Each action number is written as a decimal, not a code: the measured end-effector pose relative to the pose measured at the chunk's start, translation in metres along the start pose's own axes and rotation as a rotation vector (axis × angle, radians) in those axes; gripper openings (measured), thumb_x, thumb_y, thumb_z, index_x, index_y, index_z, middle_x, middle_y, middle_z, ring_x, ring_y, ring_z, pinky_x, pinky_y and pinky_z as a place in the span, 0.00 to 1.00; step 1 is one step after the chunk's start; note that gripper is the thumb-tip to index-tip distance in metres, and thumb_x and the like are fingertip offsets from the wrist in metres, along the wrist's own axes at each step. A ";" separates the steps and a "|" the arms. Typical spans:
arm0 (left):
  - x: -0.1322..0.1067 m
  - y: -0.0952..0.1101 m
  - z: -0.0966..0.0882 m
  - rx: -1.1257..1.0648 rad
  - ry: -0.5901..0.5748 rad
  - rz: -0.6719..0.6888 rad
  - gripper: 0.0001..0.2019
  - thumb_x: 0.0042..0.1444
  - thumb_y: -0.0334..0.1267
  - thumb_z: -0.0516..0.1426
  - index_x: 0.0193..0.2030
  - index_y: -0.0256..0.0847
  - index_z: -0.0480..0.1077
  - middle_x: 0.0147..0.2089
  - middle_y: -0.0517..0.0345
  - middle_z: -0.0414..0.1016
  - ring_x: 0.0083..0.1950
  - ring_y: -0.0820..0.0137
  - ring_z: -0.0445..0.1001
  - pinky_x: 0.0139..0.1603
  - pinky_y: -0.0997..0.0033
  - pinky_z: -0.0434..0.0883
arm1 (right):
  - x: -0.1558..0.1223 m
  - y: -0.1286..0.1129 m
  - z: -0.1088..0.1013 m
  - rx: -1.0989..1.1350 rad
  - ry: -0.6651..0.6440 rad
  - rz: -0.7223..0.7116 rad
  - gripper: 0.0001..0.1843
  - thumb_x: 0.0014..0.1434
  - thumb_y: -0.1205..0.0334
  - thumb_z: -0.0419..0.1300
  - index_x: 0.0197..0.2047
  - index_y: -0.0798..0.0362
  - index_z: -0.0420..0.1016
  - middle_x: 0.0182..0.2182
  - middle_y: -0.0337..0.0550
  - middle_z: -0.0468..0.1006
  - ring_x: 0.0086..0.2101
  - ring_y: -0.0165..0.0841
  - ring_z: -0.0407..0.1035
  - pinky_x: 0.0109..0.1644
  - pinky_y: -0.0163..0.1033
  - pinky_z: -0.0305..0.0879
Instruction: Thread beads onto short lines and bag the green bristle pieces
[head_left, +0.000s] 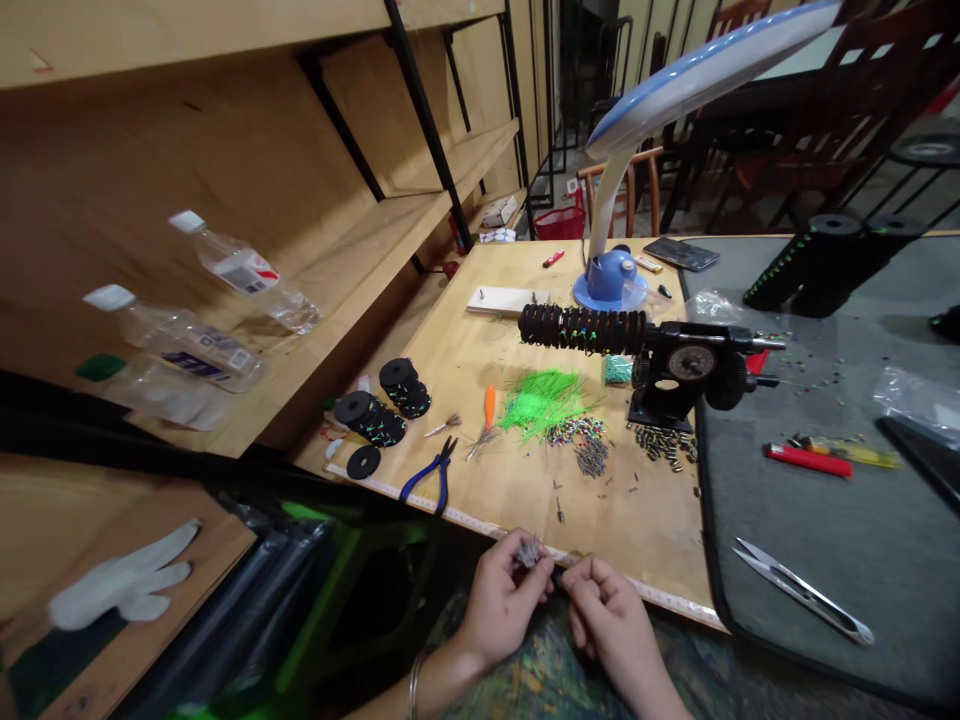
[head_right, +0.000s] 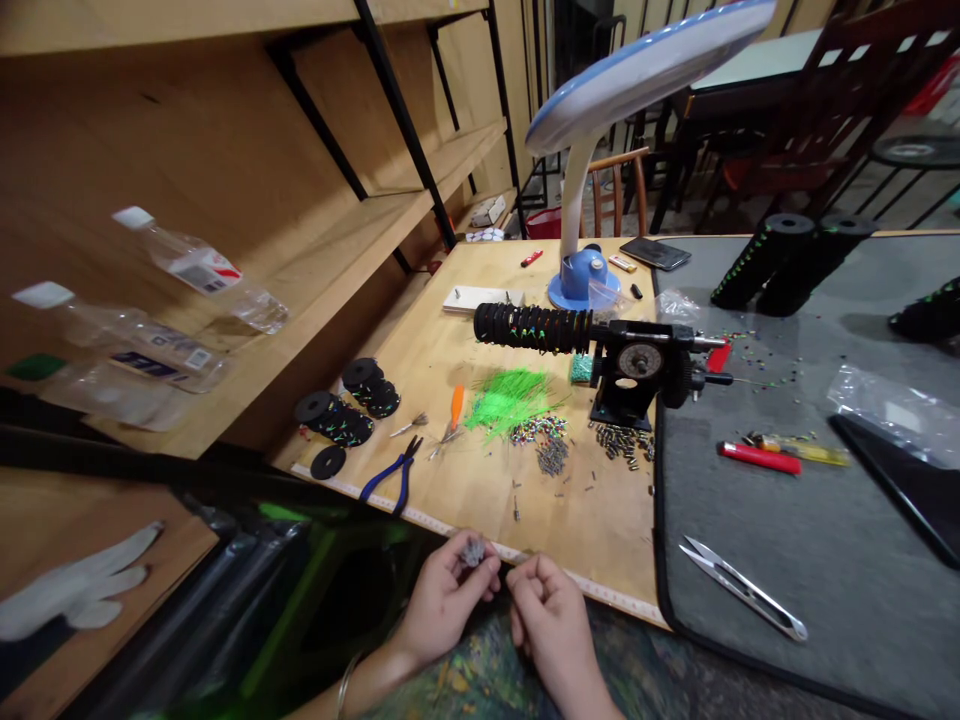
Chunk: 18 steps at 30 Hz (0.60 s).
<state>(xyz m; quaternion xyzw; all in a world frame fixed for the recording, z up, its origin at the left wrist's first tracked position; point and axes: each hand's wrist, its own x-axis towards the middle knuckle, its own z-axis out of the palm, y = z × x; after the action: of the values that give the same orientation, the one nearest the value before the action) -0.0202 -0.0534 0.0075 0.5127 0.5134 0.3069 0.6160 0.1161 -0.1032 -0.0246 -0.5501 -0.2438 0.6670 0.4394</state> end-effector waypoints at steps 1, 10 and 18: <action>0.000 0.000 -0.001 0.027 0.005 0.017 0.18 0.57 0.55 0.60 0.34 0.39 0.67 0.27 0.61 0.69 0.28 0.72 0.70 0.30 0.75 0.68 | 0.000 0.000 0.000 0.000 -0.002 0.004 0.28 0.51 0.32 0.61 0.30 0.51 0.64 0.10 0.30 0.64 0.11 0.22 0.48 0.16 0.28 0.43; -0.003 0.013 -0.005 0.387 0.042 0.245 0.10 0.59 0.41 0.58 0.29 0.40 0.71 0.28 0.56 0.72 0.30 0.69 0.71 0.33 0.74 0.66 | 0.001 -0.007 0.002 -0.002 0.013 0.001 0.31 0.48 0.29 0.61 0.30 0.51 0.63 0.10 0.30 0.65 0.11 0.22 0.49 0.16 0.28 0.44; -0.002 0.008 -0.005 0.423 -0.019 0.277 0.08 0.59 0.37 0.57 0.29 0.40 0.70 0.28 0.56 0.72 0.31 0.69 0.70 0.32 0.75 0.64 | 0.002 -0.015 0.007 0.026 0.018 -0.042 0.34 0.46 0.27 0.61 0.32 0.53 0.66 0.10 0.31 0.66 0.10 0.22 0.50 0.17 0.28 0.44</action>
<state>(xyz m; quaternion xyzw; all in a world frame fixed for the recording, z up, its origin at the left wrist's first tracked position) -0.0241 -0.0511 0.0158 0.6987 0.4851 0.2693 0.4517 0.1144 -0.0932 -0.0121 -0.5450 -0.2427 0.6558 0.4626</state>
